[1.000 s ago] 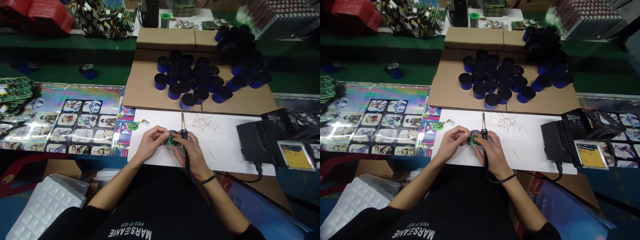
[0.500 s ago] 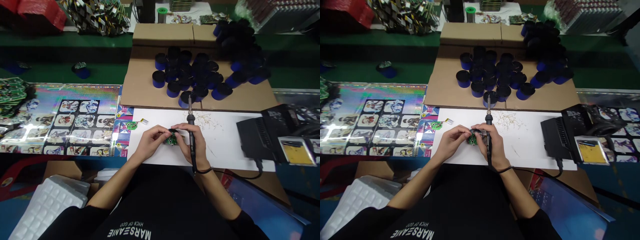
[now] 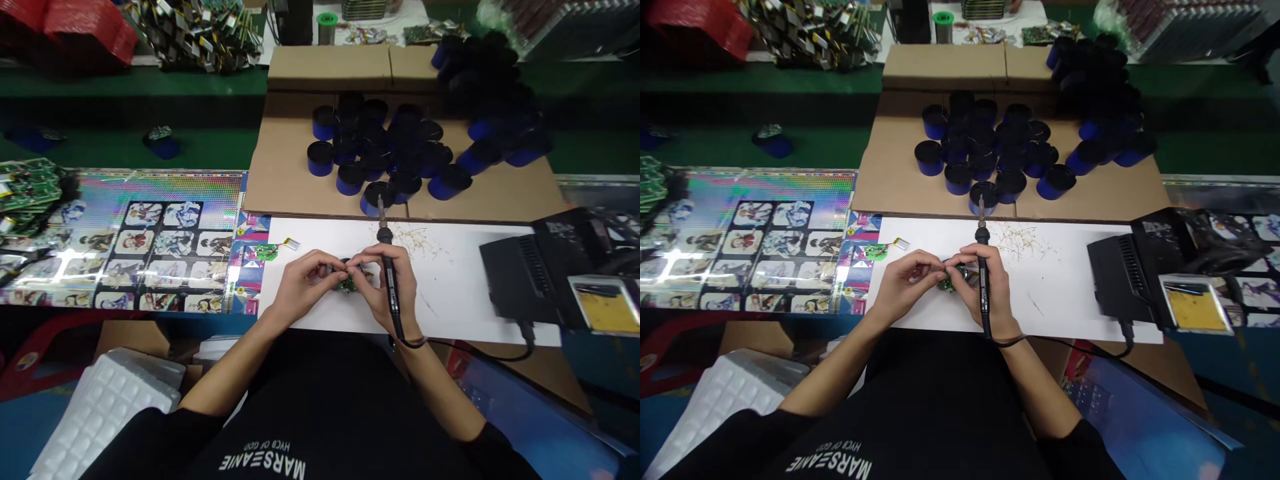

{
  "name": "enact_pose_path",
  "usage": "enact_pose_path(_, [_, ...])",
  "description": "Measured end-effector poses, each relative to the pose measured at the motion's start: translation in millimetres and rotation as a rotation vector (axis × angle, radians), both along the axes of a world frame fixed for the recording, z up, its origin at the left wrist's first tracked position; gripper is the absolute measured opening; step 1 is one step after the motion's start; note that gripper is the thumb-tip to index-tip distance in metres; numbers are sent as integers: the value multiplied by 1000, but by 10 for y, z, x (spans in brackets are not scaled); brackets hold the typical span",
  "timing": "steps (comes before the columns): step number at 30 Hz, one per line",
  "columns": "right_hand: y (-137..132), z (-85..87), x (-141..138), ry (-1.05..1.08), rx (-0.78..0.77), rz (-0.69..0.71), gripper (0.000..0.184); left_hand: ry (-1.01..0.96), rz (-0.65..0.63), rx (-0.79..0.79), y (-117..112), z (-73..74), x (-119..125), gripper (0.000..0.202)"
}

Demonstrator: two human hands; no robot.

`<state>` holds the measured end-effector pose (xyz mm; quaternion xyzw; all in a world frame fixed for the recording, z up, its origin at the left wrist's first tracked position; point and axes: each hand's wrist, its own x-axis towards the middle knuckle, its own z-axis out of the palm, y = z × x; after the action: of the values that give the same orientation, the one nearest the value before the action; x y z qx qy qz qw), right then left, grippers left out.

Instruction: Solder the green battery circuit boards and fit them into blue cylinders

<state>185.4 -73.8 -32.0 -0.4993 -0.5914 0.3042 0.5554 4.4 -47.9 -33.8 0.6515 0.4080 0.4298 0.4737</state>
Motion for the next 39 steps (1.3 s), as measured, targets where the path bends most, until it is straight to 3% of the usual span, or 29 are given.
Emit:
enact_pose_path(3, [-15,-2,-2,28,-18,-19,38,89,24,188,18,34,-11,6])
enact_pose_path(5, [-25,1,-5,32,-25,-37,37,107,29,212,22,42,-10,5])
enact_pose_path(13, [-51,-8,-52,71,29,-21,39,-55,47,-79,-36,27,38,11])
enact_pose_path(23, [-151,-78,75,-164,77,54,38,109,-144,-38,35,143,-63,8])
enact_pose_path(27, [-258,19,241,-159,64,19,37,187,-204,60,107,133,-145,6])
enact_pose_path(30, [-339,154,369,-18,-12,-55,18,264,-299,181,188,120,-191,4])
enact_pose_path(33, [-351,304,493,149,-68,-155,33,311,-402,292,276,128,-211,4])
enact_pose_path(35, [-329,382,572,228,-77,-175,41,331,-476,308,333,148,-216,6])
enact_pose_path(39, [-320,429,682,219,-118,-156,25,364,-578,268,425,196,-222,8])
